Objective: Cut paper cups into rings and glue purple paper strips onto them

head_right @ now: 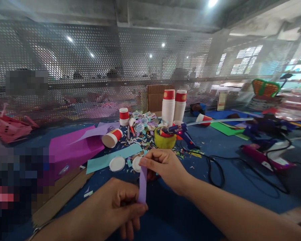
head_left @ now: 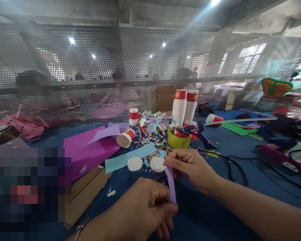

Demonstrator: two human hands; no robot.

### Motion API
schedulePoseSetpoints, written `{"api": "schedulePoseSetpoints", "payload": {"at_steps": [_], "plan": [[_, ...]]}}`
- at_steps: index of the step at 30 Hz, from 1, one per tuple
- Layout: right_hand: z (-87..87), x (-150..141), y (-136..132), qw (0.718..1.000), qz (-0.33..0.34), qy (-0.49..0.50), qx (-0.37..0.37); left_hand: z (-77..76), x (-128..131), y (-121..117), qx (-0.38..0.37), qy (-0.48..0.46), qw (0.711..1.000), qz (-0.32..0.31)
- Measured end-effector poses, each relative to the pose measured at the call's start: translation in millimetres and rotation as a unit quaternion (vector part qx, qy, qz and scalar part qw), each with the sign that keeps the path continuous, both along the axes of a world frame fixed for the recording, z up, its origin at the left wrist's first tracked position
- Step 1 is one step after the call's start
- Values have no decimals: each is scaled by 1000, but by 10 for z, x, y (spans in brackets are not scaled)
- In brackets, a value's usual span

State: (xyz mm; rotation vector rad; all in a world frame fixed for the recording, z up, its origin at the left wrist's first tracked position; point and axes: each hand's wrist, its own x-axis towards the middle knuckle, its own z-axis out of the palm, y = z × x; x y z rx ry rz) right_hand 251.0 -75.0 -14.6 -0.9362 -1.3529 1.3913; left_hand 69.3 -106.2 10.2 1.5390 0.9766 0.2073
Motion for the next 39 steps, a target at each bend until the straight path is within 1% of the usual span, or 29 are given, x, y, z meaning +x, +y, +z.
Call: {"api": "schedulePoseSetpoints", "payload": {"at_steps": [5,8,10,11,12,14,15,16,17,19,21,22,24,25,28,30,32,34,39], "plan": [[28,28,-8,1000,1,-9,20,70,-48,30,7,16,1000,-10],[39,50,1,999,-7,-23,31,138,-83,12,-5,68,997,-27],[46,62,14,999,-23,-32,36,167,-100,9,14,108,993,-37],[49,64,20,998,-30,-36,39,170,-105,16,43,117,992,-31],[52,62,25,998,-34,-41,40,164,-107,32,81,112,990,-14],[54,43,28,997,-25,-52,42,125,-101,84,161,64,984,49],[53,28,26,997,-15,-58,45,96,-93,117,187,29,978,85],[50,10,24,997,-2,-66,49,62,-84,150,190,-6,976,109],[46,-6,22,996,11,-76,54,27,-74,181,172,-38,978,115],[38,-26,24,992,29,-102,68,-37,-61,229,101,-82,987,99],[37,-18,37,987,34,-132,84,-79,-63,257,46,-105,989,94],[40,-4,48,983,33,-152,95,-88,-72,265,34,-111,988,103],[50,33,71,967,30,-215,131,-81,-99,274,28,-120,984,132],[55,52,80,953,31,-258,158,-66,-114,277,27,-123,981,145],[53,85,91,888,49,-388,244,2,-148,278,2,-131,975,179],[39,88,83,854,72,-440,268,45,-157,272,-30,-140,970,195],[25,83,70,838,87,-469,265,74,-159,263,-52,-150,964,211],[23,76,57,827,101,-486,265,87,-162,260,-57,-160,959,225],[76,41,38,804,126,-506,287,90,-186,279,-38,-171,954,244]]}}
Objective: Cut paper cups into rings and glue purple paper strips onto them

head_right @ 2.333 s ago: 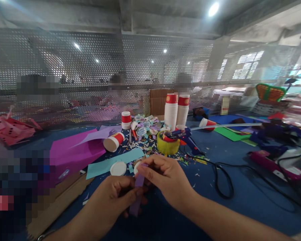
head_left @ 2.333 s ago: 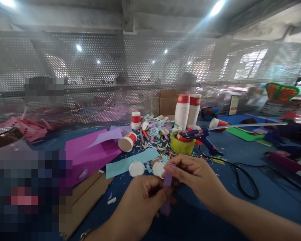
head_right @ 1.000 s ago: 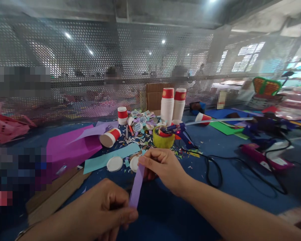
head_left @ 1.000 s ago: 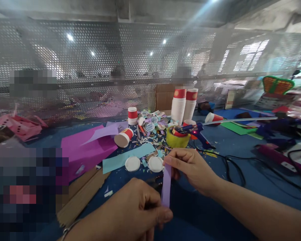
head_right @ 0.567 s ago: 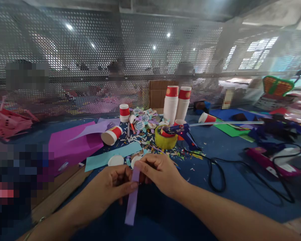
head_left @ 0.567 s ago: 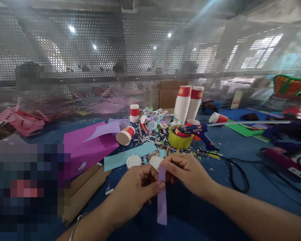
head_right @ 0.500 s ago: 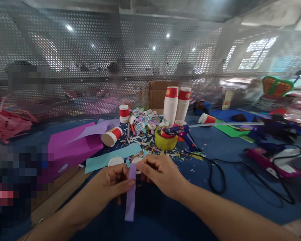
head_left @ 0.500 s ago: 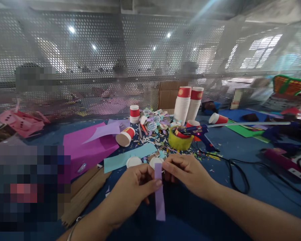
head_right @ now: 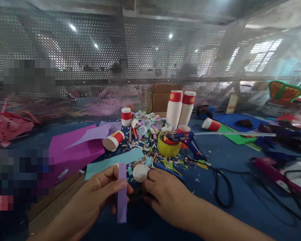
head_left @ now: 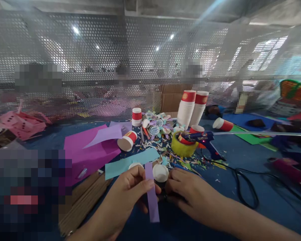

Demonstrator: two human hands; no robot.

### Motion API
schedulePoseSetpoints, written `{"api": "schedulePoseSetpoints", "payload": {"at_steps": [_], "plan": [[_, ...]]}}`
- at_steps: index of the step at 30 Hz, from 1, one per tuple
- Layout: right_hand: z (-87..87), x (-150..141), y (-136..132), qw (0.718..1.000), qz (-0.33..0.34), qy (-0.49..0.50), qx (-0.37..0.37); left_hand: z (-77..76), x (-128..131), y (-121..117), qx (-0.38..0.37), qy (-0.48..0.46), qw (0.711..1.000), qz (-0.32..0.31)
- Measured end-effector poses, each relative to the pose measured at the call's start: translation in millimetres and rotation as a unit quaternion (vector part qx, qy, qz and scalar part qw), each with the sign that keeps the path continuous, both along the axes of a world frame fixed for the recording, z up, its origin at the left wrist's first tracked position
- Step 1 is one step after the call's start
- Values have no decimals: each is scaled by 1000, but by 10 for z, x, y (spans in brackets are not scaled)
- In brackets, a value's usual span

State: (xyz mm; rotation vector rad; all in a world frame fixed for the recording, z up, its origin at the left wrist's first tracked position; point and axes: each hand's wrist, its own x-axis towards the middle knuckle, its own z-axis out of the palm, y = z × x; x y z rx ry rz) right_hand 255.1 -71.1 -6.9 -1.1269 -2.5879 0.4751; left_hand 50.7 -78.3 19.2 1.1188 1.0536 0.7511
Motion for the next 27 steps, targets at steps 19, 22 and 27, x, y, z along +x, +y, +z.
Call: {"api": "schedulePoseSetpoints", "payload": {"at_steps": [19,22,27], "plan": [[33,2,-7,898,-72,326,-286,-38,6,-16,58,6,998,27],[10,-49,-52,887,-72,348,-295,-51,23,-7,47,-16,998,33],[-15,-84,-75,914,-95,323,-227,-64,37,6,47,-22,997,48]]}}
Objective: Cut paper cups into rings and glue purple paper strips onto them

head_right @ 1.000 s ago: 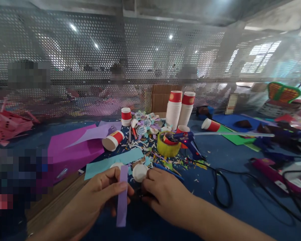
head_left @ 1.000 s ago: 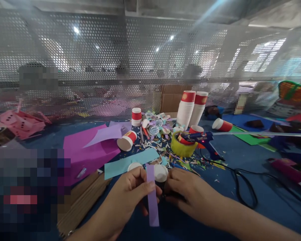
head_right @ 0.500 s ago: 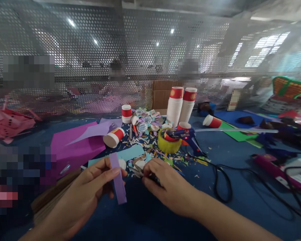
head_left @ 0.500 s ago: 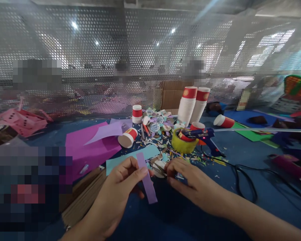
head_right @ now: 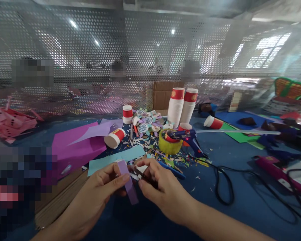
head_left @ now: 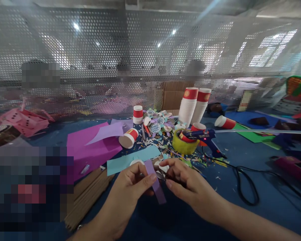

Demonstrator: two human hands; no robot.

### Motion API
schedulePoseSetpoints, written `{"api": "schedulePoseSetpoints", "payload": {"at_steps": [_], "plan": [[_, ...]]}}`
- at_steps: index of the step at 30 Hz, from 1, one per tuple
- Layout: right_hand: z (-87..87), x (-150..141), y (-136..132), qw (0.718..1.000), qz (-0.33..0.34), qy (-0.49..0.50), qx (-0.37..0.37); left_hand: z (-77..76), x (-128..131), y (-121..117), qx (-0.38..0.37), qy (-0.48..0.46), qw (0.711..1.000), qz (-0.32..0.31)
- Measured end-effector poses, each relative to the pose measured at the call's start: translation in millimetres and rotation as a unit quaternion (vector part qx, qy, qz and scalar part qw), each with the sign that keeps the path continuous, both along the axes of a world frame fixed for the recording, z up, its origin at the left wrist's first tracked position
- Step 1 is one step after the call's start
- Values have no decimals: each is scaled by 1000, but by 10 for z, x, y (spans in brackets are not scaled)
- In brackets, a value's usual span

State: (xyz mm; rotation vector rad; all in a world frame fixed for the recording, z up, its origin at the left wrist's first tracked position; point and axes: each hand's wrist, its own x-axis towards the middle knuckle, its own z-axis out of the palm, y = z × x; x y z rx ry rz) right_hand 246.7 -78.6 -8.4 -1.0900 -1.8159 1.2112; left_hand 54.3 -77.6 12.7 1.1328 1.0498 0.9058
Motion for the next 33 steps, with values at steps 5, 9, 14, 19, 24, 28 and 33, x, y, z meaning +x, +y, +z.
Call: {"api": "schedulePoseSetpoints", "payload": {"at_steps": [5,9,14,19,24,28,33], "plan": [[-2,6,6,999,-40,2,-6,-16,13,0,-1,2,1000,-2],[31,5,-13,998,-31,59,-13,-40,6,1,-15,-29,999,-27],[37,0,-21,998,-12,56,-6,-74,20,-9,-34,-30,997,-61],[39,4,-16,999,10,53,-7,-93,49,-35,-49,-44,995,-79],[69,7,-31,999,13,46,-4,-102,70,-45,-64,-51,993,-86],[74,-1,-41,999,19,46,-5,-108,95,-54,-75,-58,990,-103],[80,-10,-45,999,10,40,5,-117,108,-83,-99,-66,987,-107]]}}
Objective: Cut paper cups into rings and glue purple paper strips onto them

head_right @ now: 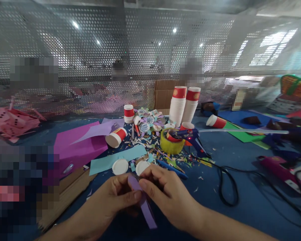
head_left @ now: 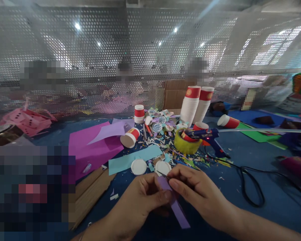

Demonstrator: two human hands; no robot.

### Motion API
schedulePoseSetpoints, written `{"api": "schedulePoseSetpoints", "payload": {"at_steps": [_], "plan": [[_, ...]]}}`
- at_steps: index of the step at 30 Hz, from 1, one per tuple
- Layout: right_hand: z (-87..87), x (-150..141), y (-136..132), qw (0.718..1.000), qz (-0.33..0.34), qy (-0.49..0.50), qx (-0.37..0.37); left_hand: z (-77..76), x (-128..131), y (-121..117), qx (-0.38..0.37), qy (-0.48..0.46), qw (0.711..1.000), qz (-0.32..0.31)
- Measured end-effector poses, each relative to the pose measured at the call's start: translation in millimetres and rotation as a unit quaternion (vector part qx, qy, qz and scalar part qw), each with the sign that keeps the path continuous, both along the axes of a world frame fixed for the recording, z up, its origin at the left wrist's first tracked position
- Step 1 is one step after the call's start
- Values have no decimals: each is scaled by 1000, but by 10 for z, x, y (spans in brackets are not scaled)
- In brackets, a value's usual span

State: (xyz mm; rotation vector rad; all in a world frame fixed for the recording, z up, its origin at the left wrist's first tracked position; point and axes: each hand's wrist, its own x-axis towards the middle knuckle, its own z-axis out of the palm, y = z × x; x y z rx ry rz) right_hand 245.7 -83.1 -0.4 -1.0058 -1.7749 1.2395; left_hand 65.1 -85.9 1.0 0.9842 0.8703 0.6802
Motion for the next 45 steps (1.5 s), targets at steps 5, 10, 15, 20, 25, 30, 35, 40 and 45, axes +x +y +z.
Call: {"api": "schedulePoseSetpoints", "payload": {"at_steps": [5,10,15,20,25,30,35,40,45], "plan": [[5,35,9,999,-39,0,13,18,4,-14,-7,-15,1000,1],[-20,40,39,999,-44,-1,-9,59,5,-37,-14,-3,1000,3],[-45,40,71,999,-33,13,-30,110,-22,-51,19,51,999,8],[-11,90,79,999,-23,-6,-33,149,-84,3,99,108,989,15],[6,118,60,999,-16,-24,-30,128,-152,53,145,141,979,15],[8,122,56,999,4,-25,-39,120,-185,59,161,167,973,11],[14,126,70,999,-2,-31,-39,148,-183,67,167,193,967,8],[6,124,63,998,8,-26,-50,176,-197,68,187,220,957,6],[-4,126,63,998,12,-32,-48,180,-211,50,189,233,954,4]]}}
